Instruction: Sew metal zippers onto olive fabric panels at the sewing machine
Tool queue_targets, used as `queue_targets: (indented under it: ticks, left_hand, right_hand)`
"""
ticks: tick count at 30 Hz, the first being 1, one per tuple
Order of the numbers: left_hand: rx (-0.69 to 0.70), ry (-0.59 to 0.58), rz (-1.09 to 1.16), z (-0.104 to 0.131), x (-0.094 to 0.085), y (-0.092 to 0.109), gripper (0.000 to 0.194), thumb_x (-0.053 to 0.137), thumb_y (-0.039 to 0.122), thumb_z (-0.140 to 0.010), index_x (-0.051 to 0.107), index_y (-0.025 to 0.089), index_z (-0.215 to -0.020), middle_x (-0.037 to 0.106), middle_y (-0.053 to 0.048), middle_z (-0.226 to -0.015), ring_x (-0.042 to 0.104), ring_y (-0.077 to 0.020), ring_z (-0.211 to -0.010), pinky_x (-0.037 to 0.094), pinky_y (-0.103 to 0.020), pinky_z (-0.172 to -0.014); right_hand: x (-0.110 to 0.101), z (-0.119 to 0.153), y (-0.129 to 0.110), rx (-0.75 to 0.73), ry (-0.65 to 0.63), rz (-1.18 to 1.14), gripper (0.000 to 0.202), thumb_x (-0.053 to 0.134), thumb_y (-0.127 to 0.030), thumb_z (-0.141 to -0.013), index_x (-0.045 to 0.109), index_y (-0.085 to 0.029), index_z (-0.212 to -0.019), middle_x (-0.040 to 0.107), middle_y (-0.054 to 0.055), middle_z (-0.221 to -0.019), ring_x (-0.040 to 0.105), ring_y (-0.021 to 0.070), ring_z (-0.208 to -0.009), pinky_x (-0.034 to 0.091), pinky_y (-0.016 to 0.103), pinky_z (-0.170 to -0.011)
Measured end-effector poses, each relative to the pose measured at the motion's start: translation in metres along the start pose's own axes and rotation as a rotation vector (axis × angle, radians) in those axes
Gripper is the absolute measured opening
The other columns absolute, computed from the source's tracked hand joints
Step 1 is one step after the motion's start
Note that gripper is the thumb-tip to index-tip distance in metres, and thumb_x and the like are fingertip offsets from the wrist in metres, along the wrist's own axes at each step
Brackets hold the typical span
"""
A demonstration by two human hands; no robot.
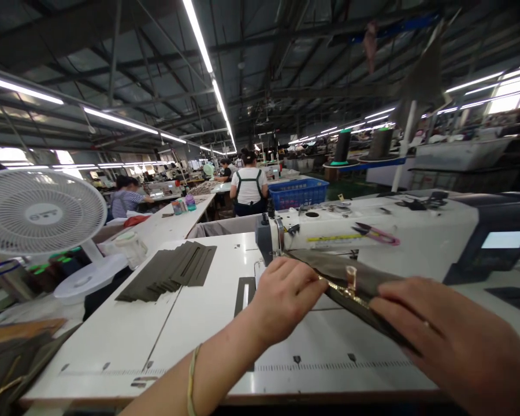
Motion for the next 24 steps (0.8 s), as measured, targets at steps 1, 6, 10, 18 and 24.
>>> queue_targets:
  ticks: [1,6,10,18,24]
  left_hand:
    - [0.037,-0.008,-0.029,0.008,0.004,0.002,0.019,0.042,0.014,-0.095,0.061,0.014,-0.095,0.063,-0.003,-0.085,0.055,-0.016,-0.08,0.041,-0.031,-0.072]
    - [0.053,-0.366,-0.027,0.08,0.044,0.011,0.017,0.047,0.012,-0.09,0.062,0.013,-0.081,0.063,-0.003,-0.075,0.058,-0.0162,-0.073,0.046,-0.031,-0.076]
    - [-0.249,-0.523,0.147,0.105,0.05,0.015,0.015,0.055,0.013,-0.084,0.062,0.017,-0.097,0.065,-0.003,-0.099,0.06,-0.0163,-0.092,0.043,-0.033,-0.093]
    - [-0.529,-0.647,0.21,0.095,0.039,0.021,0.076,0.057,0.064,-0.076,0.041,0.017,-0.133,0.045,-0.013,-0.137,0.037,-0.0322,-0.128,0.015,-0.057,-0.11]
    - [-0.532,-0.725,0.178,0.095,0.043,0.01,0.085,0.051,0.07,-0.074,0.035,0.016,-0.137,0.041,-0.014,-0.14,0.029,-0.0343,-0.132,0.007,-0.06,-0.11]
  right_hand:
    - [0.004,0.008,-0.013,-0.046,0.017,0.028,0.024,0.04,-0.016,-0.086,0.059,-0.025,-0.096,0.064,0.008,-0.089,0.056,0.0236,-0.08,0.042,0.037,-0.071]
    - [0.044,0.05,-0.064,0.056,-0.224,-0.317,0.016,0.044,-0.023,-0.089,0.059,-0.024,-0.089,0.067,0.003,-0.081,0.061,0.0186,-0.072,0.048,0.029,-0.065]
    - [0.074,0.057,-0.023,0.62,-0.391,-0.466,0.026,0.04,-0.039,-0.09,0.06,-0.023,-0.082,0.065,0.005,-0.083,0.061,0.0207,-0.078,0.047,0.031,-0.07]
    - [0.149,0.058,0.042,1.019,-0.602,-0.449,0.034,0.045,-0.049,-0.081,0.057,-0.021,-0.066,0.065,0.006,-0.067,0.062,0.0227,-0.065,0.045,0.032,-0.061]
    - [0.156,0.049,0.042,1.02,-0.513,-0.42,0.021,0.04,-0.038,-0.086,0.049,-0.022,-0.076,0.064,0.004,-0.072,0.062,0.0197,-0.07,0.044,0.028,-0.064]
Point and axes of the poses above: each hand's wrist, its own z-axis away from the middle knuckle, its own x-axis out of the palm, y = z × x, the point moved 2 cm from there along -z, towards the middle knuckle
